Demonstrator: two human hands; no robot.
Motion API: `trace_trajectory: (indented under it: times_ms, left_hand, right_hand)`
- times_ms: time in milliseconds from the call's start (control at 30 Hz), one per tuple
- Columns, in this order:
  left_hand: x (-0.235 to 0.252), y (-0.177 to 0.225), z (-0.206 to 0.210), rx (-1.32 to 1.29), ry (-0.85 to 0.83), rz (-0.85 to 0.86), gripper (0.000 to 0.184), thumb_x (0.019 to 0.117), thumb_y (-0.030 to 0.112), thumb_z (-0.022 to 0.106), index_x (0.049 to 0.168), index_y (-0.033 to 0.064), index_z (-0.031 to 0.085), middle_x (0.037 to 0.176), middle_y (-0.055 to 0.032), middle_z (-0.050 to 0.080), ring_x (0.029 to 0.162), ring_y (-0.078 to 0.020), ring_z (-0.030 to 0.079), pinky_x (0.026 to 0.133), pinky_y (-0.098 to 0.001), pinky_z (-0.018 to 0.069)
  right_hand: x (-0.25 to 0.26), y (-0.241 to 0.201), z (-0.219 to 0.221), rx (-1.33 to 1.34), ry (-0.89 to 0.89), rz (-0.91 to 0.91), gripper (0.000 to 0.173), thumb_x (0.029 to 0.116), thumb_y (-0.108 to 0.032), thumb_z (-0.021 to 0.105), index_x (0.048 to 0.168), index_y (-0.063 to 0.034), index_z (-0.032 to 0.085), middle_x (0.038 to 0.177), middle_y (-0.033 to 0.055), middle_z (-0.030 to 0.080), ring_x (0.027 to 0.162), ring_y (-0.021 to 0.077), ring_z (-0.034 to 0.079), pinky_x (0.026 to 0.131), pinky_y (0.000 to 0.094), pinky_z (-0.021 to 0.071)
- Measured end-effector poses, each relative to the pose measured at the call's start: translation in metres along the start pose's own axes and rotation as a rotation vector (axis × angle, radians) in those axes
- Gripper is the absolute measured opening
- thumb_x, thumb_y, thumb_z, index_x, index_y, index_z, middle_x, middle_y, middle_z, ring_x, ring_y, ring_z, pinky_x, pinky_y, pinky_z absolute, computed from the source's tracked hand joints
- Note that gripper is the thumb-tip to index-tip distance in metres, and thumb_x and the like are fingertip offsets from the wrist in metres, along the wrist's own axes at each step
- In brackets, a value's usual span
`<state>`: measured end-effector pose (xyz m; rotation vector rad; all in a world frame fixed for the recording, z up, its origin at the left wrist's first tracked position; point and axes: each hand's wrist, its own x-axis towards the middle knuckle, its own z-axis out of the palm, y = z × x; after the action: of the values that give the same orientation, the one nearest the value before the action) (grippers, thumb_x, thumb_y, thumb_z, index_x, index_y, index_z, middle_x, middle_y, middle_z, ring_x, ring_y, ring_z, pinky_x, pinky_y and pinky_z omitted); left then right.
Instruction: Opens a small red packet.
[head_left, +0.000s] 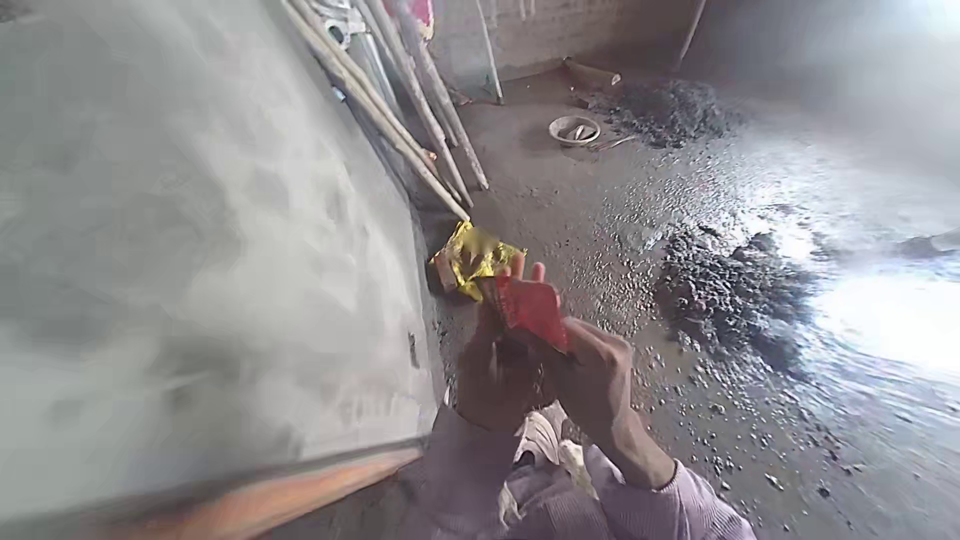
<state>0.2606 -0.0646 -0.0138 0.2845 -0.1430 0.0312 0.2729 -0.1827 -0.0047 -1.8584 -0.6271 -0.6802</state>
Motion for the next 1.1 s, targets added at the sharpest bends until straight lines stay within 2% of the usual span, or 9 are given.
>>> trace_trajectory:
  times_ms: [200,333,433,533,633,767,833,967,1100]
  left_hand:
    - [0.13,-0.033,-0.006,0.045,-0.091,0.052,0.051,0.1075,0.034,0.045,0.155,0.015,0.044,0.161,-0.0068,0.042,0.15,-0.027,0.037,0.122,-0.0507,0.0329]
    - [0.212,-0.061,0.007,0.019,-0.112,0.01,0.05,0.1076,0.035,0.046,0.151,0.0092,0.045,0.158,-0.0128,0.045,0.147,-0.0301,0.042,0.119,-0.0486,0.0384]
    - [0.265,-0.07,0.002,-0.063,-0.237,-0.112,0.053,0.1071,0.034,0.046,0.152,0.0058,0.046,0.16,-0.0151,0.042,0.151,-0.0311,0.036,0.122,-0.0502,0.0312]
    - [0.309,-0.075,-0.01,-0.001,-0.244,-0.057,0.054,0.1067,0.037,0.047,0.153,0.0092,0.045,0.16,-0.0132,0.041,0.15,-0.0313,0.036,0.122,-0.0505,0.0323]
    - [0.348,-0.079,-0.02,-0.002,-0.264,-0.031,0.06,0.1069,0.04,0.043,0.156,0.006,0.039,0.162,-0.0165,0.038,0.151,-0.0329,0.035,0.122,-0.0505,0.0315]
    - [0.405,-0.076,-0.026,0.115,-0.062,0.006,0.054,0.1061,0.039,0.05,0.152,0.0114,0.046,0.157,-0.0108,0.047,0.146,-0.0284,0.043,0.118,-0.0488,0.0398]
    - [0.439,-0.086,-0.025,0.121,0.0,0.004,0.047,0.1077,0.036,0.045,0.148,0.0114,0.052,0.154,-0.0109,0.051,0.145,-0.0303,0.046,0.118,-0.0513,0.0402]
    - [0.518,-0.107,-0.039,0.067,0.023,0.033,0.048,0.1056,0.037,0.052,0.144,0.008,0.053,0.148,-0.0153,0.055,0.142,-0.0321,0.048,0.116,-0.0519,0.0427]
    - [0.611,-0.125,-0.045,-0.06,-0.071,-0.03,0.054,0.1062,0.038,0.048,0.153,0.0099,0.046,0.16,-0.0094,0.044,0.151,-0.0264,0.035,0.124,-0.0476,0.0298]
  right_hand:
    - [0.088,0.091,0.008,-0.036,-0.005,-0.048,0.015,0.093,-0.019,0.07,0.084,-0.0075,0.072,0.072,0.002,0.071,0.064,0.0046,0.066,0.059,0.0199,0.0551]
    - [0.146,0.137,-0.012,-0.148,0.04,-0.066,0.02,0.0929,-0.021,0.069,0.078,-0.0073,0.068,0.067,0.0021,0.066,0.061,0.0048,0.063,0.055,0.0184,0.0518]
    - [0.177,0.16,-0.014,-0.118,0.051,-0.055,0.022,0.0952,-0.022,0.069,0.08,-0.0074,0.066,0.067,0.0024,0.064,0.061,0.0054,0.062,0.056,0.0185,0.0513]
    - [0.205,0.195,-0.008,-0.072,0.076,0.02,0.018,0.0926,-0.02,0.072,0.08,-0.0061,0.071,0.071,0.0022,0.07,0.064,0.0031,0.066,0.058,0.0177,0.0547]
    - [0.233,0.223,0.008,-0.065,0.041,-0.016,0.025,0.0955,-0.023,0.07,0.077,-0.0071,0.065,0.065,0.0025,0.063,0.057,0.007,0.06,0.052,0.0211,0.0499]
    - [0.281,0.282,0.017,-0.111,0.091,-0.004,0.024,0.0935,-0.027,0.071,0.078,-0.0084,0.068,0.066,0.0008,0.066,0.061,0.003,0.063,0.056,0.0181,0.052]
    - [0.307,0.313,0.02,-0.121,0.099,-0.001,0.022,0.0926,-0.024,0.071,0.078,-0.0073,0.07,0.069,0.0009,0.068,0.064,0.002,0.065,0.059,0.0173,0.0535]
    - [0.364,0.378,0.012,-0.07,0.063,0.023,0.021,0.0903,-0.021,0.074,0.076,-0.0062,0.071,0.069,-0.0003,0.069,0.064,-0.0007,0.065,0.057,0.0155,0.0532]
    - [0.43,0.434,0.009,-0.091,0.023,-0.022,0.021,0.09,-0.02,0.074,0.075,-0.0065,0.07,0.069,0.0004,0.069,0.065,-0.0005,0.065,0.058,0.0147,0.0522]
